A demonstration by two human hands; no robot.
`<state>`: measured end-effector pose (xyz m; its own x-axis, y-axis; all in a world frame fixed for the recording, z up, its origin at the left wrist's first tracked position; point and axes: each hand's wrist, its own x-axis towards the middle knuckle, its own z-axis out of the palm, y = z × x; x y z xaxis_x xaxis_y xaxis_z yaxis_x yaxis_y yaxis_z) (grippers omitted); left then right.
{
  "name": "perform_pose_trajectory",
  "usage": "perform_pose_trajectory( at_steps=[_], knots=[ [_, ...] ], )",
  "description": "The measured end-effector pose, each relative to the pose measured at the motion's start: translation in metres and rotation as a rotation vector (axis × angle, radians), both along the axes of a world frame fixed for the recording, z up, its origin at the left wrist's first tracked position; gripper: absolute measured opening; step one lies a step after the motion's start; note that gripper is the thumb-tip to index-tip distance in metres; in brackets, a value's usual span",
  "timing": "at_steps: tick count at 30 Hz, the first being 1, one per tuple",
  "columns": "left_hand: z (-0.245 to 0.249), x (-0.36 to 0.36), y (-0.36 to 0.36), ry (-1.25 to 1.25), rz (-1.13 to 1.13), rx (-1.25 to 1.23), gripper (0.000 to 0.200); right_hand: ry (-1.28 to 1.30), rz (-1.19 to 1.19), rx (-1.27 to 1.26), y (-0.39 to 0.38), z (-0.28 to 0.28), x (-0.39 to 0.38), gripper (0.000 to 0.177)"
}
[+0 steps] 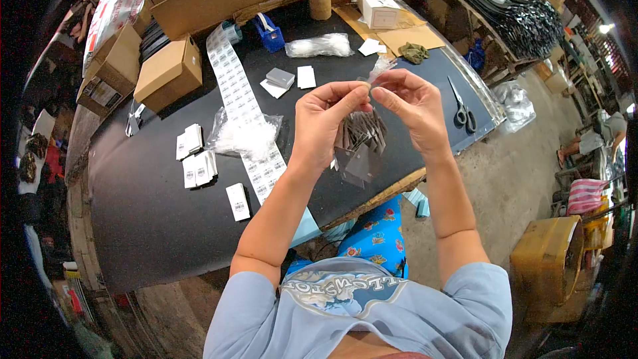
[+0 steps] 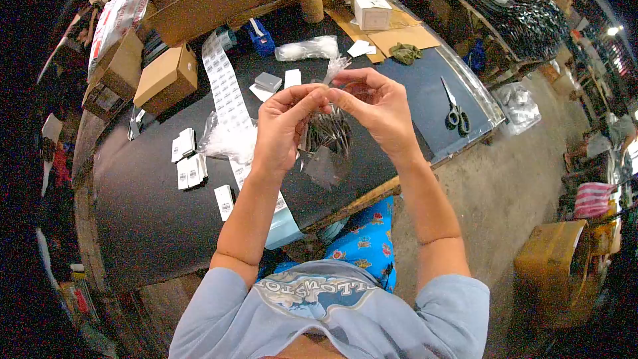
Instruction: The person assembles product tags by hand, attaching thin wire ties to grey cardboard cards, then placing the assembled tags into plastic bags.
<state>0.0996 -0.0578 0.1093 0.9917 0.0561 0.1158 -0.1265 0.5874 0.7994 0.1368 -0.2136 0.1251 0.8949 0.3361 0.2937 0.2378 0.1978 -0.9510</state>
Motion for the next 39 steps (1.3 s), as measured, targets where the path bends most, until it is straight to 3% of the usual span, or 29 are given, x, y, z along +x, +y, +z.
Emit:
perform_pose_trajectory(
  at_steps=[7,12,17,20,25,26,28,33,35,37,39],
  knots=[
    [0.006,-0.003,0.005,-0.028,-0.023,0.112,0.016,-0.155,0.02,0.18,0.012,-0.004,0.003,0.005],
    [0.005,-0.001,0.009,-0.002,-0.039,0.112,0.016,-0.387,-0.077,0.071,0.011,-0.011,0.005,0.008],
    [0.008,0.003,0.019,0.03,-0.359,0.063,0.016,-0.423,-0.011,0.033,0.002,-0.005,0.003,0.014],
    [0.011,0.005,0.02,0.056,-0.514,0.003,0.014,-0.27,0.036,0.129,0.0,0.0,0.002,0.025],
    [0.009,0.01,0.017,0.126,-0.693,-0.018,0.011,-0.441,0.304,0.05,-0.011,0.007,0.011,0.046],
    [0.008,0.013,0.016,0.122,-0.774,-0.018,0.011,-0.587,0.312,-0.013,-0.013,0.006,0.02,0.042],
    [0.005,0.015,0.015,0.089,-0.876,-0.016,0.011,-0.589,0.354,-0.018,-0.018,0.007,0.022,0.037],
    [0.005,0.016,0.011,0.129,-0.862,0.036,0.012,-0.651,0.411,-0.02,-0.024,0.01,0.025,0.022],
    [0.004,0.015,0.013,0.127,-0.807,0.048,0.013,-0.563,0.265,-0.004,-0.022,0.008,0.021,0.016],
    [0.007,0.012,0.012,0.069,-0.558,0.153,0.015,-0.471,0.164,0.064,-0.019,0.005,0.008,0.013],
    [0.011,0.005,0.011,-0.001,-0.453,0.202,0.018,-0.432,-0.078,-0.232,-0.022,0.004,0.005,0.011]
  ],
)
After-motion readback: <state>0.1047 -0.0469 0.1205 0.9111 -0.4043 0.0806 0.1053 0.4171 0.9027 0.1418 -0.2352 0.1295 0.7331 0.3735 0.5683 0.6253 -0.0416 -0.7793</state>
